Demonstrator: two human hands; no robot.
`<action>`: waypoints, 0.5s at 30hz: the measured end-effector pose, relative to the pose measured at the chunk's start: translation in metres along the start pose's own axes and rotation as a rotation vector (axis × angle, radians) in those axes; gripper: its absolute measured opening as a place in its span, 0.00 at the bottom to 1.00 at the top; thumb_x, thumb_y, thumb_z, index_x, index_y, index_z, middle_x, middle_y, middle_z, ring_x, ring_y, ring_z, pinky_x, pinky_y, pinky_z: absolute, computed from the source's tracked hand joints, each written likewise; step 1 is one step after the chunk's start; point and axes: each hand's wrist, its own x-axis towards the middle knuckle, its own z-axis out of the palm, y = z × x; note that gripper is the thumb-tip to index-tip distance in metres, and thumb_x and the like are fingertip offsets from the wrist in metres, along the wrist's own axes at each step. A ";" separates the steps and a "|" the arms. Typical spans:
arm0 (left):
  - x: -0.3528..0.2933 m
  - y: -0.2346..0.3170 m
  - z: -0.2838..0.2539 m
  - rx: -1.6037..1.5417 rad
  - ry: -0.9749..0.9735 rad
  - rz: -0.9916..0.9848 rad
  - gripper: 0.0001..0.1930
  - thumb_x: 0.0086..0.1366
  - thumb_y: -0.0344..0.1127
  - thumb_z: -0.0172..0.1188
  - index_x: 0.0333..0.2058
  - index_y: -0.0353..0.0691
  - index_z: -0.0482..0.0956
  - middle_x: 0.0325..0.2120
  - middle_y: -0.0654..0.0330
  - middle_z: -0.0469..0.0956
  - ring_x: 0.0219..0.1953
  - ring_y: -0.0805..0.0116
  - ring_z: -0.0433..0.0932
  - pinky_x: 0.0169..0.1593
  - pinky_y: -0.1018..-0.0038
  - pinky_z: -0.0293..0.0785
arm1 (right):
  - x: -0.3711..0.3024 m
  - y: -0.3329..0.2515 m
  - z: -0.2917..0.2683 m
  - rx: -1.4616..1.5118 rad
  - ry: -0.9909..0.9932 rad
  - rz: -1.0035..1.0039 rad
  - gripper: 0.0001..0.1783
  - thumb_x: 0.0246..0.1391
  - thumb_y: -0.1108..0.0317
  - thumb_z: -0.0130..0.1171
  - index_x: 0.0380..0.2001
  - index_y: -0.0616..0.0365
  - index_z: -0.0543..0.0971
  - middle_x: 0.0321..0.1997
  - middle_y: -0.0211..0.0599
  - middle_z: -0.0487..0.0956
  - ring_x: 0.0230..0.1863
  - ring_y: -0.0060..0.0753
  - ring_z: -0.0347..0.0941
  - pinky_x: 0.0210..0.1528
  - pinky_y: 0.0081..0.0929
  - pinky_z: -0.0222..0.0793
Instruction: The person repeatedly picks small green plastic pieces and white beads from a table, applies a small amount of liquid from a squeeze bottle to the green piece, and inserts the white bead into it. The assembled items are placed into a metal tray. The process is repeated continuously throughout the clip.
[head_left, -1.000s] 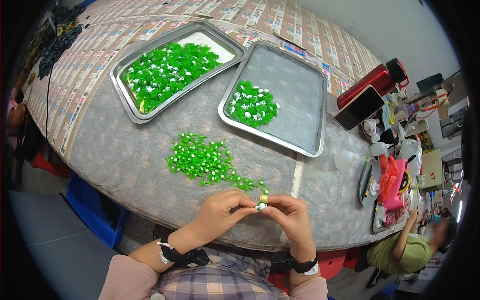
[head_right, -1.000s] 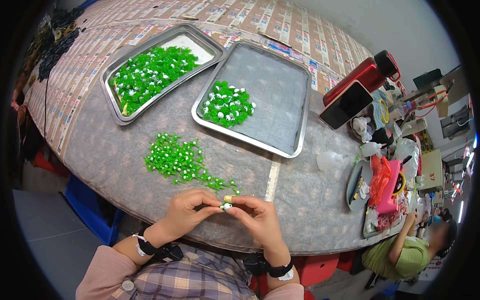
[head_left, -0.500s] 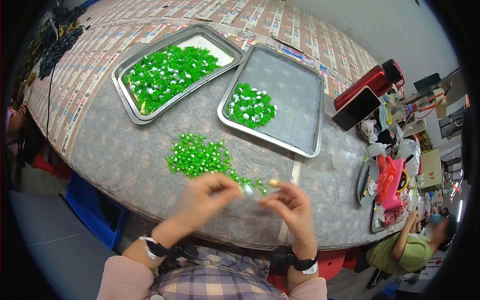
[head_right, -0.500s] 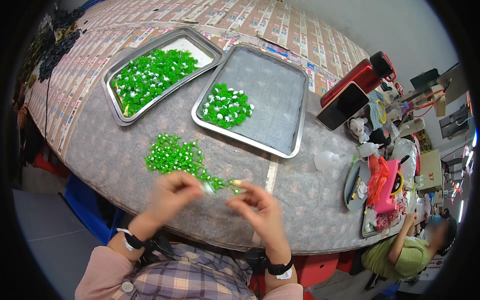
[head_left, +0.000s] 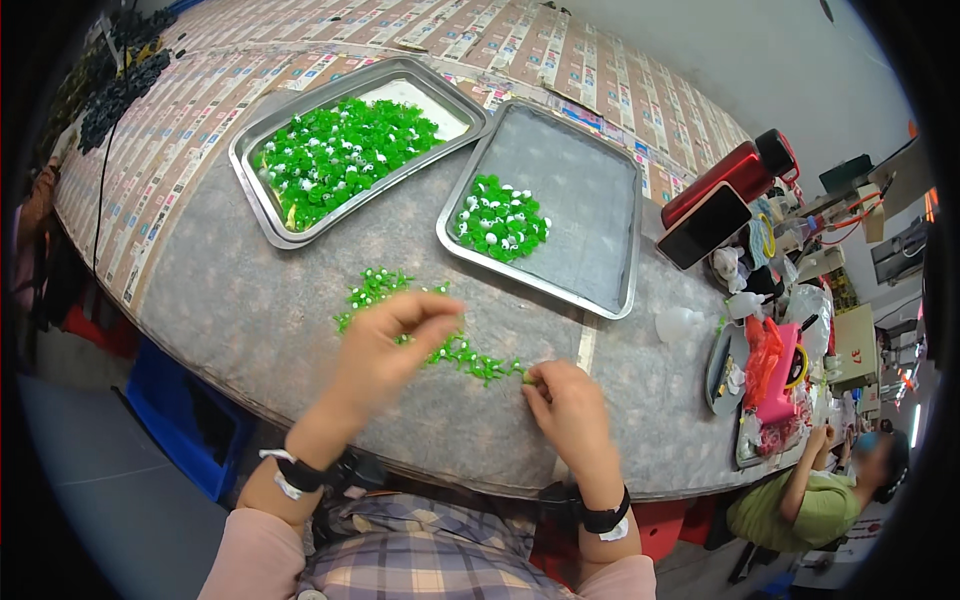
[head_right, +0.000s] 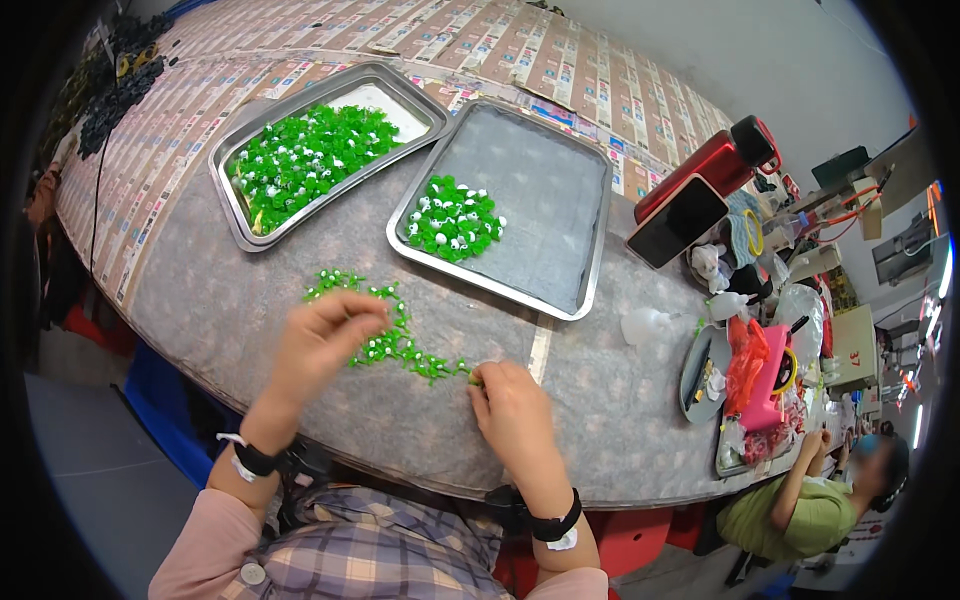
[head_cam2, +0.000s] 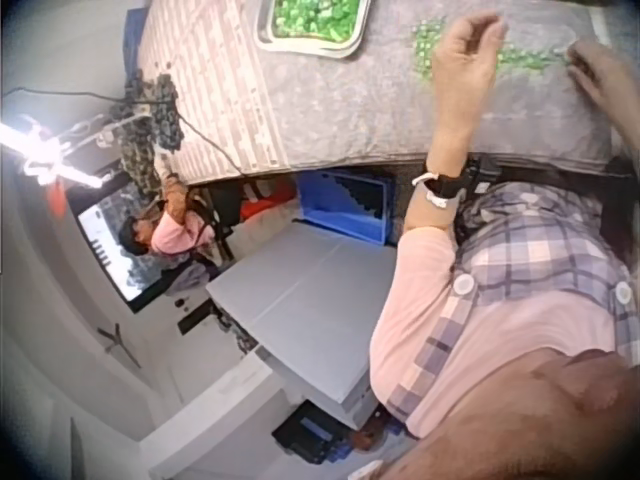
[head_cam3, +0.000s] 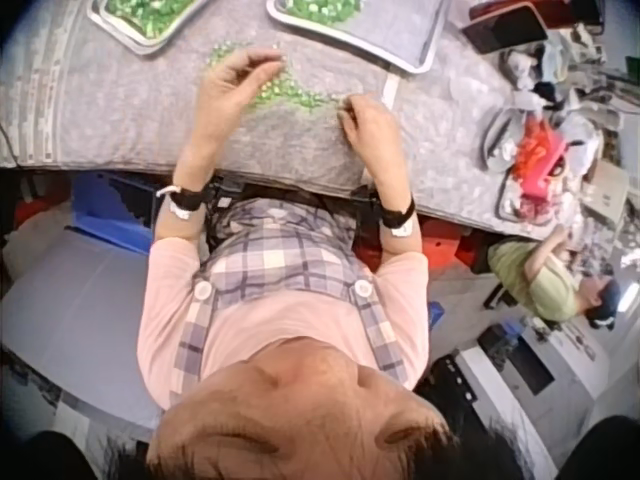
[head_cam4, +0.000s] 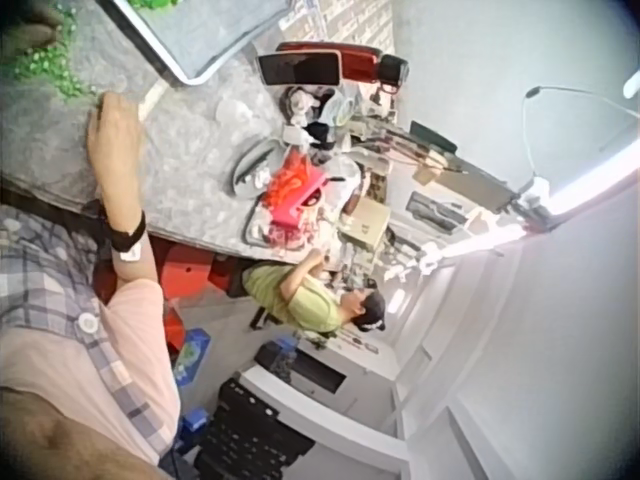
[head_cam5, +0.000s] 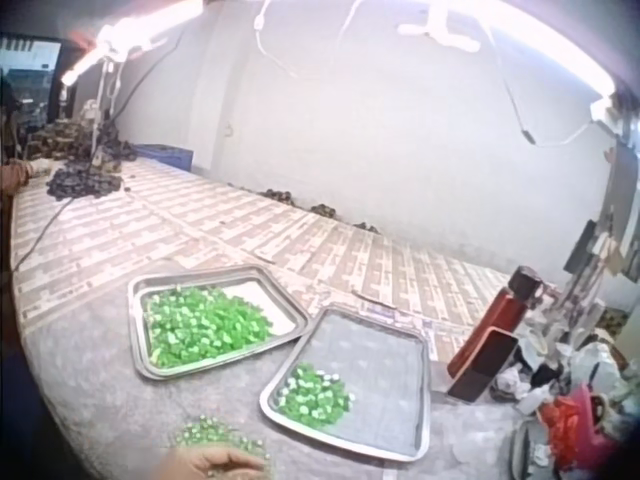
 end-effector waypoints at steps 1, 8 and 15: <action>-0.008 -0.001 0.008 0.035 -0.071 -0.024 0.08 0.52 0.28 0.55 0.33 0.36 0.74 0.27 0.62 0.74 0.29 0.78 0.71 0.34 0.83 0.67 | 0.000 0.000 0.000 -0.029 -0.006 -0.009 0.09 0.35 0.74 0.58 0.25 0.59 0.72 0.23 0.37 0.70 0.25 0.32 0.69 0.26 0.21 0.65; -0.036 0.000 0.047 0.309 -0.110 0.307 0.11 0.48 0.30 0.58 0.33 0.40 0.75 0.28 0.58 0.74 0.28 0.65 0.73 0.34 0.76 0.70 | -0.010 -0.012 -0.012 0.929 -0.059 0.227 0.08 0.40 0.75 0.58 0.26 0.61 0.71 0.24 0.29 0.73 0.25 0.18 0.68 0.29 0.14 0.63; -0.039 -0.010 0.054 0.260 -0.093 0.445 0.12 0.46 0.27 0.59 0.33 0.39 0.75 0.28 0.58 0.74 0.30 0.65 0.74 0.31 0.76 0.71 | -0.017 -0.012 -0.005 1.521 -0.113 0.370 0.06 0.42 0.75 0.56 0.26 0.62 0.71 0.24 0.28 0.73 0.28 0.17 0.68 0.31 0.12 0.63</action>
